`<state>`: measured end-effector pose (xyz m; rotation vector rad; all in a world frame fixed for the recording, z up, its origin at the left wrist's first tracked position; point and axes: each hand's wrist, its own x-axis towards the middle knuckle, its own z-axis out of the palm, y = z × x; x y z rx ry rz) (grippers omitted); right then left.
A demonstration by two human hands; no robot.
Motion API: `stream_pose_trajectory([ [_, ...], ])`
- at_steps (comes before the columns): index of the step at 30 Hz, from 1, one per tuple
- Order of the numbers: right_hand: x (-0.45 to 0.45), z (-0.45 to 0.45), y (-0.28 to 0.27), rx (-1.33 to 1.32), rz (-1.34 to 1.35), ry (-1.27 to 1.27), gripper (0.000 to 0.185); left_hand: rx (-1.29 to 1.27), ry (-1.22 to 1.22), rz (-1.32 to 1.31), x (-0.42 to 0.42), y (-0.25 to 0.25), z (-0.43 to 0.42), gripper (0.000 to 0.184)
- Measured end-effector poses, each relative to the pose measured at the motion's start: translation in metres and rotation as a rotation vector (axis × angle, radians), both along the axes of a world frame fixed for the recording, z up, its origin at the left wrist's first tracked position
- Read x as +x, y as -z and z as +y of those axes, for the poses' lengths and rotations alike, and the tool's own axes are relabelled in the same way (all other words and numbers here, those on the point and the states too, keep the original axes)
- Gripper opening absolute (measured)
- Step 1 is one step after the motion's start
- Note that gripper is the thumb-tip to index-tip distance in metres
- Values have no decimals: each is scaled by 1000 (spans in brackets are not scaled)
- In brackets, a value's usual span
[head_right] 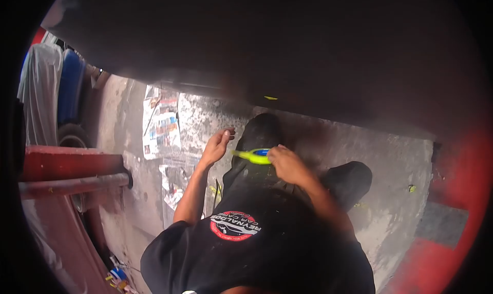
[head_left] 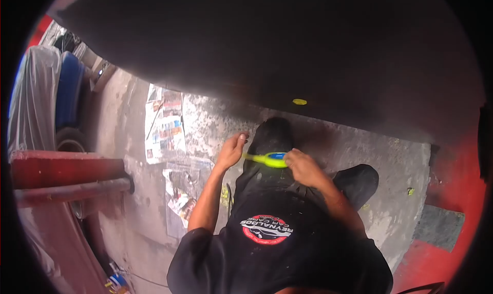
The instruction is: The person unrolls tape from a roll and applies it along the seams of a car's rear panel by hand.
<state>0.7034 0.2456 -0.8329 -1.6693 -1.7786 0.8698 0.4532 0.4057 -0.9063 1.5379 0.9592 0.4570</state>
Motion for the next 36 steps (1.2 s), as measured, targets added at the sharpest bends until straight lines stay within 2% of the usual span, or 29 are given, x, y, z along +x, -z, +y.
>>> stream_pose_trajectory([
  [2,5,10,-38,-221,228,159,20,-41,63,42,-4,6,-3,56],
  [4,14,14,-38,-205,227,153,21,-203,24,20,-2,16,-10,55],
  [6,21,9,-39,-188,231,155,23,-180,32,70,-2,32,-11,56],
  [8,23,5,-45,-157,87,102,26,38,-54,309,-10,64,-10,58],
  [9,21,3,-48,-163,98,104,26,7,-72,402,-15,67,-6,61],
  [10,21,4,-53,-313,76,97,28,3,-68,412,-22,69,-6,61],
  [11,21,4,-54,-464,53,87,30,-253,-111,278,-29,70,-6,62],
  [12,20,3,-51,-472,61,84,30,-508,-160,139,-33,63,-8,63],
  [14,17,4,-39,-529,-111,37,32,-565,-166,161,-37,48,-8,64],
  [16,15,0,-18,-457,-47,72,38,-619,-176,188,-38,46,-8,66],
  [17,15,-3,-10,-387,10,125,45,-650,-241,180,-33,47,-9,58],
  [18,13,-1,-8,-388,13,122,45,-651,-244,183,-33,52,-11,58],
  [20,12,3,-6,-433,8,62,57,-446,-63,94,-31,63,-14,42],
  [21,10,2,-2,-436,7,65,57,-443,-83,109,-30,64,-12,31],
  [22,6,2,5,-429,-57,100,56,-447,-80,108,-32,65,-10,31],
  [24,-1,2,5,-426,-126,137,55,-132,-60,280,-39,62,-3,24],
  [26,-4,6,-15,-413,-111,225,49,-42,-127,235,-35,29,2,25],
  [28,-6,8,-54,-388,-78,233,49,183,-160,267,-32,-10,7,25],
  [33,29,-19,-139,-275,10,154,48,337,-137,92,-24,-148,2,19],
  [35,50,-41,-178,-181,-41,77,46,698,-46,68,-22,-193,-4,21],
  [36,63,-51,-197,-108,-102,36,45,788,-44,60,-19,-218,-9,22],
])
